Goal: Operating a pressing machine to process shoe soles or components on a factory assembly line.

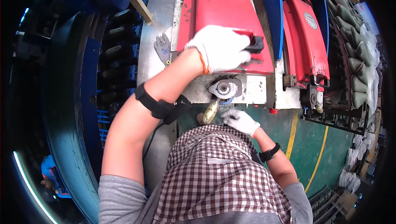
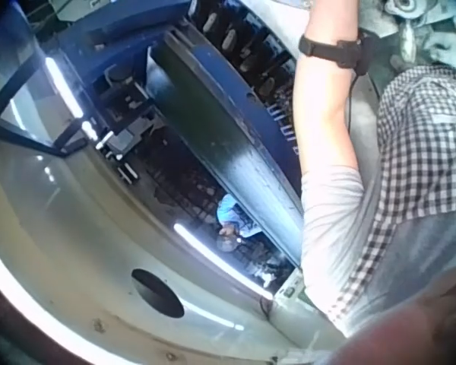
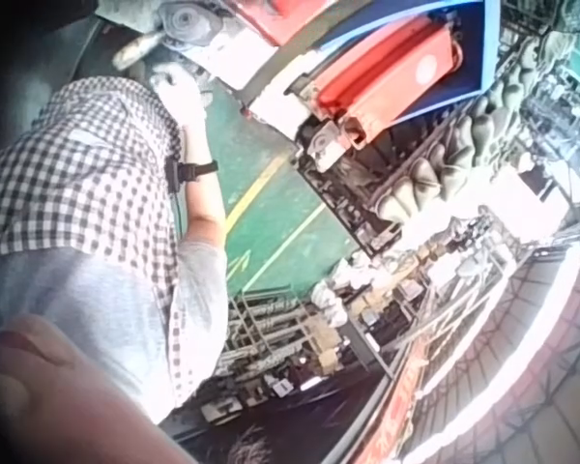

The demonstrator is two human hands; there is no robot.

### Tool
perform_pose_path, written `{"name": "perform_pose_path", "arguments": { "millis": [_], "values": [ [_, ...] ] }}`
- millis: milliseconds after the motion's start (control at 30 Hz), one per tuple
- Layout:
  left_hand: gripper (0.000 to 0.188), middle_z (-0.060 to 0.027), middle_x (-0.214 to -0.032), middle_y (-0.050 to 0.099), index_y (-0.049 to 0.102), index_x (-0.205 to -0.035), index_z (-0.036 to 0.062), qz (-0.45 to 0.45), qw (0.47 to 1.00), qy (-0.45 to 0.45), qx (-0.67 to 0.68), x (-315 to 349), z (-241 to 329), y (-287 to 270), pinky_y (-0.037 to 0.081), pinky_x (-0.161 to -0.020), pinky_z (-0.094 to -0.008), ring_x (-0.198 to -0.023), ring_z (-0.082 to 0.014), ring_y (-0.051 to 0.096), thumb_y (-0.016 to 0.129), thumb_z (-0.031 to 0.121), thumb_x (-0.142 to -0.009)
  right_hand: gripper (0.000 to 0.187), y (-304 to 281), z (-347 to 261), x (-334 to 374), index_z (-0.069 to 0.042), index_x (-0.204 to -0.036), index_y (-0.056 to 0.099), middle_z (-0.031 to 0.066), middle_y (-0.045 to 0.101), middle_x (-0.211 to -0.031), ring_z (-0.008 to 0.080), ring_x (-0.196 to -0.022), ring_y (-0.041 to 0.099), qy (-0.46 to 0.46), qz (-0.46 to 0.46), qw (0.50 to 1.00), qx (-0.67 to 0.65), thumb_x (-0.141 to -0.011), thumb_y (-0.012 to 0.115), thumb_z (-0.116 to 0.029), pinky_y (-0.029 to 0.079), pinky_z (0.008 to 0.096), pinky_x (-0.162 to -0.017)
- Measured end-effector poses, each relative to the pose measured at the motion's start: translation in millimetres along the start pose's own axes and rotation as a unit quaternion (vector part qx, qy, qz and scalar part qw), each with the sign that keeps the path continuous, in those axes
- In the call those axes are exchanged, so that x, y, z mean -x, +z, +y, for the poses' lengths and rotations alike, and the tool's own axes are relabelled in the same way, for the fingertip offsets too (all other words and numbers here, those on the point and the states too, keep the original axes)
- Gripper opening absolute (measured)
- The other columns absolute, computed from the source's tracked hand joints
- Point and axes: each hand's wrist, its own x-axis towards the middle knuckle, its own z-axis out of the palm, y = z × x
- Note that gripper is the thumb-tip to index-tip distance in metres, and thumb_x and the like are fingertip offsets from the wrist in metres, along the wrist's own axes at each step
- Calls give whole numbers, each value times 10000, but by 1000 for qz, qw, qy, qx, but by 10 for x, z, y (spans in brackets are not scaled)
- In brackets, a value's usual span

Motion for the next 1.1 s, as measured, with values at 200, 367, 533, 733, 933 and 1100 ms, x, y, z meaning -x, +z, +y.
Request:
{"name": "perform_pose_path", "arguments": {
  "millis": [200,367,533,733,933,1100],
  "values": [
    [352,-140,-792,722,704,-1019,99,-17,998,-59,13,221,-65,797,553,-741,-493,-768,-351,719,584,426,-968,576,178,-489,-481,-17,-1446,529,160,682,-1314,298,-1219,660,12,-180,918,-352,-990,704,-322,520,447,-1046],
    [341,-116,-730,693,650,-935,110,20,997,-69,-23,321,-96,1013,536,-722,-500,-712,-347,708,633,450,-949,565,458,-529,-651,-41,-1449,525,178,690,-1284,362,-1225,659,-6,-210,783,-585,-984,706,-304,515,516,-1053],
    [349,-117,-717,681,633,-907,114,11,996,-83,-29,377,-140,936,529,-727,-501,-707,-355,700,643,461,-944,349,310,-382,-436,-67,-1209,635,95,662,-897,287,-908,685,38,-210,772,-598,-996,674,-341,557,514,-941],
    [347,-112,-704,668,632,-898,118,35,995,-82,-49,497,-196,813,523,-705,-488,-696,-353,689,643,461,-950,504,-498,-324,208,-21,-1351,604,24,523,-737,195,-659,568,67,15,849,-524,-980,674,-354,520,350,-640],
    [301,-122,-747,695,699,-931,126,49,985,-155,48,557,-7,512,551,-690,-443,-731,-332,711,691,427,-930,222,-1298,-11,933,-28,-1221,652,61,667,-895,83,-736,581,-75,382,913,-125,-1051,594,-160,456,231,-669],
    [136,-83,-864,735,691,-1083,30,410,795,-219,389,577,-20,859,548,-697,-281,-758,-136,699,687,129,-990,148,-1866,59,1370,-8,-1014,707,136,718,-1007,276,-937,682,2,665,721,194,-942,711,-138,535,397,-852]
  ]
}}
